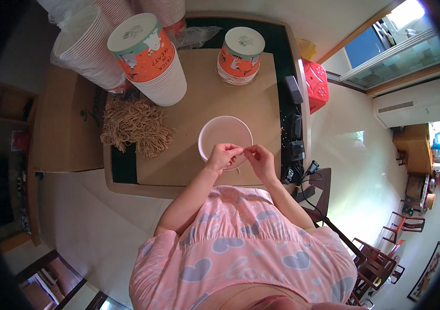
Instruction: The person is tying thin strings through pre-drilled holes in paper cups, likely as part of a decorative or functional assembly process.
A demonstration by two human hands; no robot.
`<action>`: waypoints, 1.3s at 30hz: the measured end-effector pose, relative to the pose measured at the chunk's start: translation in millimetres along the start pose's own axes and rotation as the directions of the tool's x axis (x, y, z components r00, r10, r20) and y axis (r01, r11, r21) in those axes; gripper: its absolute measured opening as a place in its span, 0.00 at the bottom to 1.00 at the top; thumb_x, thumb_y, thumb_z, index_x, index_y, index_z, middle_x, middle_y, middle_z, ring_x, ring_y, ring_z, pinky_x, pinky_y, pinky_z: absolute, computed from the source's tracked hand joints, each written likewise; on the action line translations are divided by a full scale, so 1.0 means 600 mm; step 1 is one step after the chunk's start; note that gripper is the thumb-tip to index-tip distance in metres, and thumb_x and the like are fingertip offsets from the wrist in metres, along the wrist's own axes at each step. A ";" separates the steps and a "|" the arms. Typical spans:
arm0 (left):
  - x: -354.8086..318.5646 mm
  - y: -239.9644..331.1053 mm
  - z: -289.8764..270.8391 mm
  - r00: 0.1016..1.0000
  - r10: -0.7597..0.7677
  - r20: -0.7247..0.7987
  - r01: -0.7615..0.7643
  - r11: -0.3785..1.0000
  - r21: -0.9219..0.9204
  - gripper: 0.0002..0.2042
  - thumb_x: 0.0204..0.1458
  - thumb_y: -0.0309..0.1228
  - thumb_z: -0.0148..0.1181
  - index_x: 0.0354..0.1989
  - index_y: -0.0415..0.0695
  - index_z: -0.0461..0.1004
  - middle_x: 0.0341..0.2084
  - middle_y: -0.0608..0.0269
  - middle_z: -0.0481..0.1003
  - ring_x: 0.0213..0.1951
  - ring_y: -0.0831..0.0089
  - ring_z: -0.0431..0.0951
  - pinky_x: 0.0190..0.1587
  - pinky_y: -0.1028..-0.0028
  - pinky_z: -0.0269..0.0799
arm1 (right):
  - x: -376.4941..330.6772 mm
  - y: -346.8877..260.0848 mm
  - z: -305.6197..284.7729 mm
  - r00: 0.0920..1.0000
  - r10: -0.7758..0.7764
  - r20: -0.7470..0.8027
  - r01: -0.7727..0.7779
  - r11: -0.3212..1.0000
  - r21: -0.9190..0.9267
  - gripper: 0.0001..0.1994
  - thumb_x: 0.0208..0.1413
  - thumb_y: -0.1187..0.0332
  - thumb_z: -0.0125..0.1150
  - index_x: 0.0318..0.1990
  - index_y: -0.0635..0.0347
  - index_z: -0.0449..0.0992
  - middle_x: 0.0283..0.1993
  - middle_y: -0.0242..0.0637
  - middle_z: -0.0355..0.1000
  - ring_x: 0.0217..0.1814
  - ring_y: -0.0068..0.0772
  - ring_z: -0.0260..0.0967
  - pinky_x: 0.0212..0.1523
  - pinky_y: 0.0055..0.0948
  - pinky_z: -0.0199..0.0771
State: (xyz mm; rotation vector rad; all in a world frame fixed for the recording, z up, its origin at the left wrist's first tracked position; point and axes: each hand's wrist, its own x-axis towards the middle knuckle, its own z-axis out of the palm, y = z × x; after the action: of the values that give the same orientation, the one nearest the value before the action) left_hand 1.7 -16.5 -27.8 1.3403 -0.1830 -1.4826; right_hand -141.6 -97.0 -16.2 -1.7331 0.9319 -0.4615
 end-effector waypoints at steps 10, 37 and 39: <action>0.003 -0.004 -0.003 0.998 -0.012 0.056 0.018 0.993 -0.117 0.03 0.53 0.27 0.56 0.32 0.42 0.74 0.25 0.69 0.74 0.18 0.86 0.67 0.14 0.86 0.55 | -0.001 0.022 0.006 0.995 0.097 0.026 -0.100 0.961 0.257 0.04 0.57 0.72 0.57 0.35 0.62 0.73 0.26 0.26 0.71 0.24 0.12 0.63 0.23 0.14 0.61; 0.002 -0.001 0.004 0.999 -0.036 0.001 0.036 0.996 -0.078 0.08 0.52 0.34 0.60 0.23 0.48 0.73 0.17 0.76 0.68 0.17 0.87 0.64 0.16 0.86 0.53 | -0.018 -0.026 0.013 0.949 -0.286 -0.130 0.259 0.947 -0.188 0.04 0.48 0.77 0.62 0.33 0.60 0.75 0.29 0.36 0.69 0.22 0.27 0.67 0.22 0.24 0.67; 0.001 0.002 0.004 0.999 -0.037 -0.007 0.037 0.997 -0.068 0.08 0.51 0.34 0.61 0.22 0.48 0.73 0.17 0.76 0.68 0.16 0.88 0.64 0.16 0.86 0.53 | -0.017 -0.027 0.011 0.947 -0.296 -0.124 0.268 0.942 -0.202 0.04 0.48 0.76 0.62 0.33 0.59 0.75 0.29 0.36 0.69 0.22 0.28 0.67 0.23 0.25 0.68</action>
State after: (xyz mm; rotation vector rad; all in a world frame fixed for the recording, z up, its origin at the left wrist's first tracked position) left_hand 0.7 -18.4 -26.5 1.3012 -0.1027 -1.5013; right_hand -137.6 -82.7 -2.1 -2.0344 0.8557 -0.7249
